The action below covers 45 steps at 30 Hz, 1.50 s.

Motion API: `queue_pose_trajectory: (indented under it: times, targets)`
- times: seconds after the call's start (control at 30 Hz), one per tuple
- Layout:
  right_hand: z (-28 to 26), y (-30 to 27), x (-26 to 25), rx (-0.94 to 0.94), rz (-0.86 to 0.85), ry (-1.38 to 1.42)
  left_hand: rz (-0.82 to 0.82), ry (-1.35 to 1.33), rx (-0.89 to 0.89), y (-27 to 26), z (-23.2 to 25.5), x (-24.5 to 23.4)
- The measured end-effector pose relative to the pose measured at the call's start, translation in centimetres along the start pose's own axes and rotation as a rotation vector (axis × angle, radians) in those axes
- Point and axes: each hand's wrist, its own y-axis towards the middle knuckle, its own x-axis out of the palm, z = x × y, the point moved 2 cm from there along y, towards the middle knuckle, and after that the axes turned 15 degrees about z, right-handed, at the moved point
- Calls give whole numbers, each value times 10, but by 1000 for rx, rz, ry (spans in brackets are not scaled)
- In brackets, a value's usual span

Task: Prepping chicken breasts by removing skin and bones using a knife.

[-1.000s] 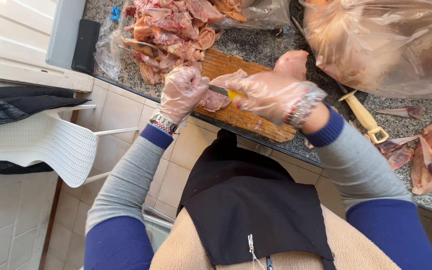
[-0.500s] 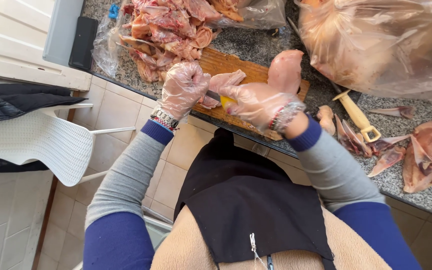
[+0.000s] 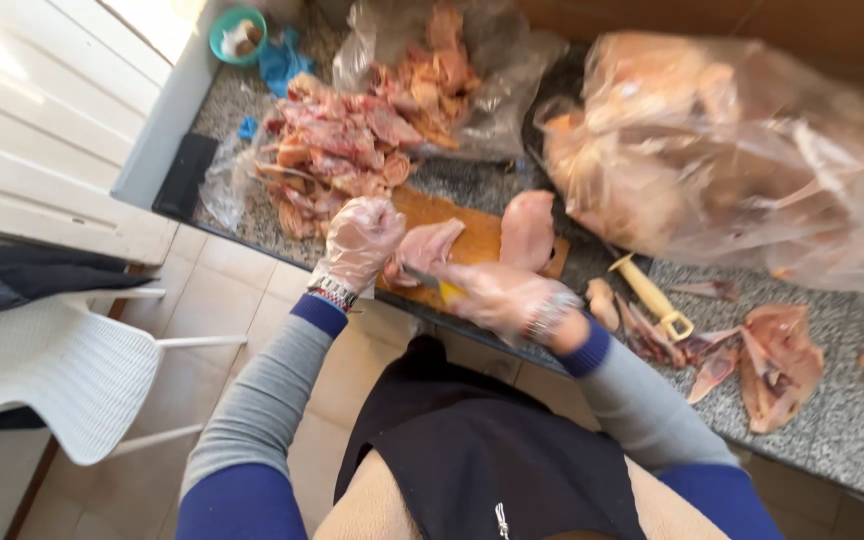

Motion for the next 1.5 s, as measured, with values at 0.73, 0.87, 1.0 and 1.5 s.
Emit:
queue_pose_trajectory:
  times: [0.73,0.87,1.0,1.5]
  targets:
    - [-13,-123,-87,1004,243,325,-341,206,-217,-13,71,-14]
    - [-28,-124,-88,1089,291,345,-567,137,-212,5,59,-7]
    - [-19,-138,-84,1162,362,339,-630,-383,-450,6,-13,35]
    - [-59,-95,-33,1266,514,190,-735,-114,41,-13,-79,35]
